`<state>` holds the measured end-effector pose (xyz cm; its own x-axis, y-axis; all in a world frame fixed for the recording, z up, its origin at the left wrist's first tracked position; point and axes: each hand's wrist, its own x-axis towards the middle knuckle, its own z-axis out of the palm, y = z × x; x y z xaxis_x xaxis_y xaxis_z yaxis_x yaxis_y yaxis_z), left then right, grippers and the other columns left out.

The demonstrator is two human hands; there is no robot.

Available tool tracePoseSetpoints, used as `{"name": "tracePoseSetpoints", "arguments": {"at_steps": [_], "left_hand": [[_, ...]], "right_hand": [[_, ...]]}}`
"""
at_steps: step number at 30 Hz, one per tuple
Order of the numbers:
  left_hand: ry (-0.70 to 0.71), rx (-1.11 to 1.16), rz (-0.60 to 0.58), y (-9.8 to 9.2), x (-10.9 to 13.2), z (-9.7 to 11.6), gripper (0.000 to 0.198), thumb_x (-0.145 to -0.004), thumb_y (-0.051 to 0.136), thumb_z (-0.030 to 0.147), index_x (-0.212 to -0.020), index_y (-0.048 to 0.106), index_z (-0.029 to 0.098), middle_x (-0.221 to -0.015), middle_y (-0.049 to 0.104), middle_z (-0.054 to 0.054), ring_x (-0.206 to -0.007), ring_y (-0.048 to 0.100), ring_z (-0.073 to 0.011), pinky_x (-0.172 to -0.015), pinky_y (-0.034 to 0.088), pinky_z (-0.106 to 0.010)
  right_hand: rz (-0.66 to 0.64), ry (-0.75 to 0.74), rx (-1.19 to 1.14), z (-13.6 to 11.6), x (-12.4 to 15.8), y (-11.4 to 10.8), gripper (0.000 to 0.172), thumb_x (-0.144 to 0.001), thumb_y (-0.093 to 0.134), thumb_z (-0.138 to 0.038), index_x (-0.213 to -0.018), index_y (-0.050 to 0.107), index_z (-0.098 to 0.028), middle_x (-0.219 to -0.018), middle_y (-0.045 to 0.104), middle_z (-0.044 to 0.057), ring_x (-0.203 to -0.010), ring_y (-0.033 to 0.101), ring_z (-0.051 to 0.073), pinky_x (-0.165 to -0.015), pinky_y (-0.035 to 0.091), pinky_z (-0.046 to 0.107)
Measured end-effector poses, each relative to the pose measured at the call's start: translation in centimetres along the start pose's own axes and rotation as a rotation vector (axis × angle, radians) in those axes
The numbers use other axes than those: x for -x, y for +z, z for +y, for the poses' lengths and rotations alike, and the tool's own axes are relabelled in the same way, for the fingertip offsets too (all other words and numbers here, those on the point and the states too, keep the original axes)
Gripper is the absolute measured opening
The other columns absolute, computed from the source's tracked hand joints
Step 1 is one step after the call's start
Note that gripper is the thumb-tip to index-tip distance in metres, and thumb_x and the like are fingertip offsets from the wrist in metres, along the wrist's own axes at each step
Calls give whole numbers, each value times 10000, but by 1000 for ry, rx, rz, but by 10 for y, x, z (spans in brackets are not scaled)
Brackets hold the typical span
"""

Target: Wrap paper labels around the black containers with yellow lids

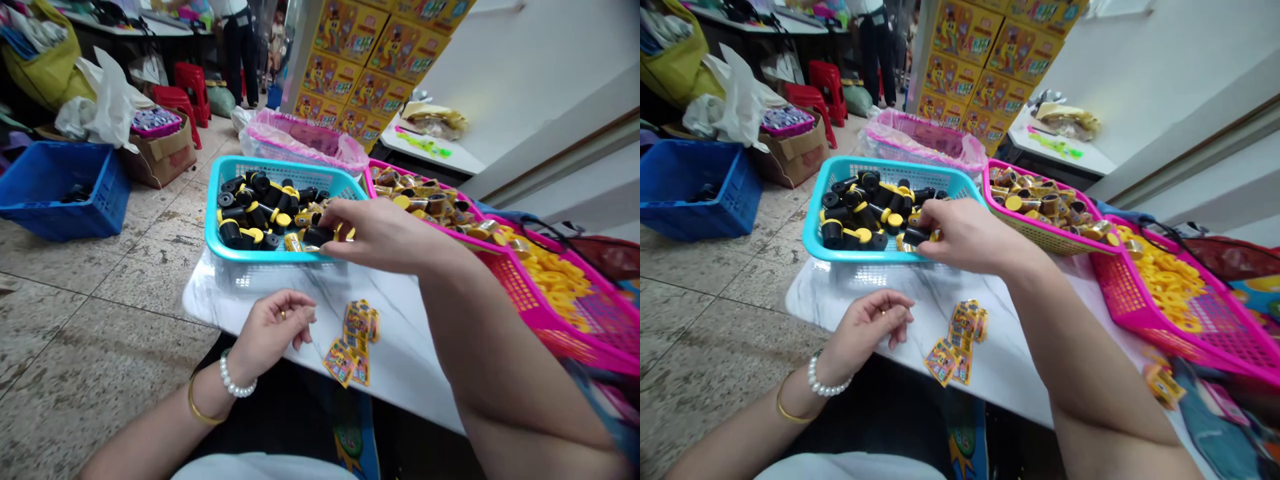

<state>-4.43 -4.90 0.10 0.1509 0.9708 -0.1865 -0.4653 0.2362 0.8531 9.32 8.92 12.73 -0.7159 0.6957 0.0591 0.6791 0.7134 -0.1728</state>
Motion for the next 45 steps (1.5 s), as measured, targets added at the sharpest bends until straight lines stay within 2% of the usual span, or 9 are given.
{"name": "tracePoseSetpoints", "arguments": {"at_steps": [5, 8, 12, 21, 30, 35, 37, 39, 45], "left_hand": [[98, -17, 108, 7, -1, 4, 401, -797, 778, 483, -995, 685, 147, -803, 681, -38, -659, 614, -134, -464, 468, -205], [238, -363, 102, 12, 2, 1, 264, -845, 755, 371, -985, 707, 153, -828, 703, -42, -677, 610, -132, -578, 506, -245], [608, -932, -84, 20, 11, -18, 116, -882, 723, 228, -976, 736, 162, -871, 701, -68, -813, 621, -184, -751, 521, -322], [697, -1585, -211, 34, 5, -37, 170, -955, 572, 163, -830, 687, 158, -800, 632, -72, -768, 560, -229, -667, 495, -354], [759, -1594, -241, 31, 3, -40, 147, -956, 553, 153, -826, 623, 146, -827, 623, -75, -768, 583, -239, -686, 511, -363], [782, -1433, 6, 19, 7, -30, 158, -975, 520, 154, -831, 584, 154, -834, 606, -77, -774, 575, -225, -682, 496, -343], [798, -1389, 154, 12, 10, -22, 151, -981, 517, 153, -841, 572, 163, -830, 599, -66, -769, 569, -214, -685, 483, -334], [839, -1401, 240, 7, 12, -14, 149, -983, 528, 161, -839, 567, 168, -817, 597, -60, -754, 559, -211, -678, 469, -333], [902, -1323, 237, 9, 17, -1, 140, -981, 518, 131, -860, 586, 151, -834, 608, -71, -787, 572, -195, -705, 487, -312]], "right_hand": [[177, 166, -582, -24, 81, 47, 274, -776, 766, -326, -983, 621, -218, -880, 727, -1, -624, 642, 121, -556, 524, 249], [360, 282, -694, -23, 107, 69, 240, -786, 748, -285, -989, 631, -235, -922, 729, 18, -777, 693, 167, -655, 576, 285], [571, 425, -750, 2, 122, 78, 226, -798, 734, -284, -1010, 674, -235, -943, 718, 31, -830, 693, 188, -702, 586, 319], [462, 238, -434, 1, 120, 79, 222, -859, 702, -247, -1074, 756, -239, -957, 698, 44, -744, 642, 162, -752, 564, 341], [294, 142, -164, 14, 92, 101, 255, -874, 684, -257, -1104, 783, -211, -898, 672, 67, -789, 645, 191, -756, 559, 337], [544, 219, -198, 0, 109, 91, 370, -893, 699, -391, -1201, 736, -189, -1023, 704, 106, -769, 660, 191, -697, 564, 334], [631, 311, -274, -15, 123, 86, 287, -931, 654, -387, -1143, 747, -216, -928, 727, 71, -709, 652, 171, -656, 550, 312], [569, 367, -438, -32, 133, 86, 245, -938, 639, -394, -1058, 756, -215, -857, 742, 57, -677, 659, 164, -615, 538, 288], [264, 499, -955, -63, 122, 100, 358, -928, 583, -416, -661, 639, -183, -596, 624, 6, -536, 574, 127, -490, 451, 227]]}}
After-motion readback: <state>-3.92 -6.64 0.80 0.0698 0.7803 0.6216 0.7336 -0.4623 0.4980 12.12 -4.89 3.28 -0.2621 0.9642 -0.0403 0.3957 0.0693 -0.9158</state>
